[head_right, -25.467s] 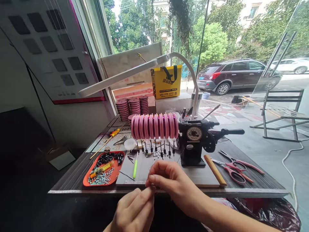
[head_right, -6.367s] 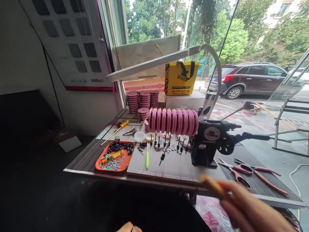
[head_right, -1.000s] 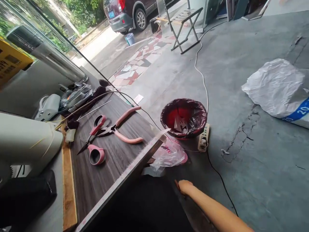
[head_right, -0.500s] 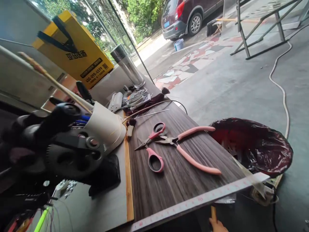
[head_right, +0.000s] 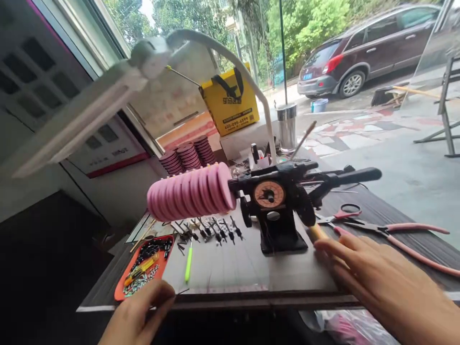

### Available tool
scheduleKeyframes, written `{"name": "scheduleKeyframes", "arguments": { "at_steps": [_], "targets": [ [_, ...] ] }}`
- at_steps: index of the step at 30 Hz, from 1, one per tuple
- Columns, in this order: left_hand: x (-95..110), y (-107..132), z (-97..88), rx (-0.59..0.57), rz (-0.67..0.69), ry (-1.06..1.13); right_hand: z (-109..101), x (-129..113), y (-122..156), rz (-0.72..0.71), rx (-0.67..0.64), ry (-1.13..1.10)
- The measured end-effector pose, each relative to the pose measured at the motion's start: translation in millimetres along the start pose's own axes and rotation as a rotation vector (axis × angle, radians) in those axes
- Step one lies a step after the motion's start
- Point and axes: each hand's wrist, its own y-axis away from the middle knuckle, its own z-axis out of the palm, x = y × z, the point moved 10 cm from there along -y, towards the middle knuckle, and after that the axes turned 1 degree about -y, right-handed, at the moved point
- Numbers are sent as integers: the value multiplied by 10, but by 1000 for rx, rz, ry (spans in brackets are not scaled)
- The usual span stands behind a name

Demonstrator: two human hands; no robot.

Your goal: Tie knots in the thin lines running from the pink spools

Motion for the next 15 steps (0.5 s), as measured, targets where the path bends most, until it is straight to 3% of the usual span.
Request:
{"name": "scheduleKeyframes", "arguments": {
  "at_steps": [3, 9, 12, 15],
  "targets": [
    [-71, -131, 0, 48, 17, -57, 13, -57, -178, -53, -72, -63],
    [-405, -177, -109, 246, -73, -188, -170, -138, 28, 19, -20, -39],
    [-367, -188, -57, 284, -62, -275, -240, -522, 55, -34, -38, -37],
    [-230, -194, 2, 313, -35, -275, -283, -1132, -23, -178, -42, -74]
  ]
}}
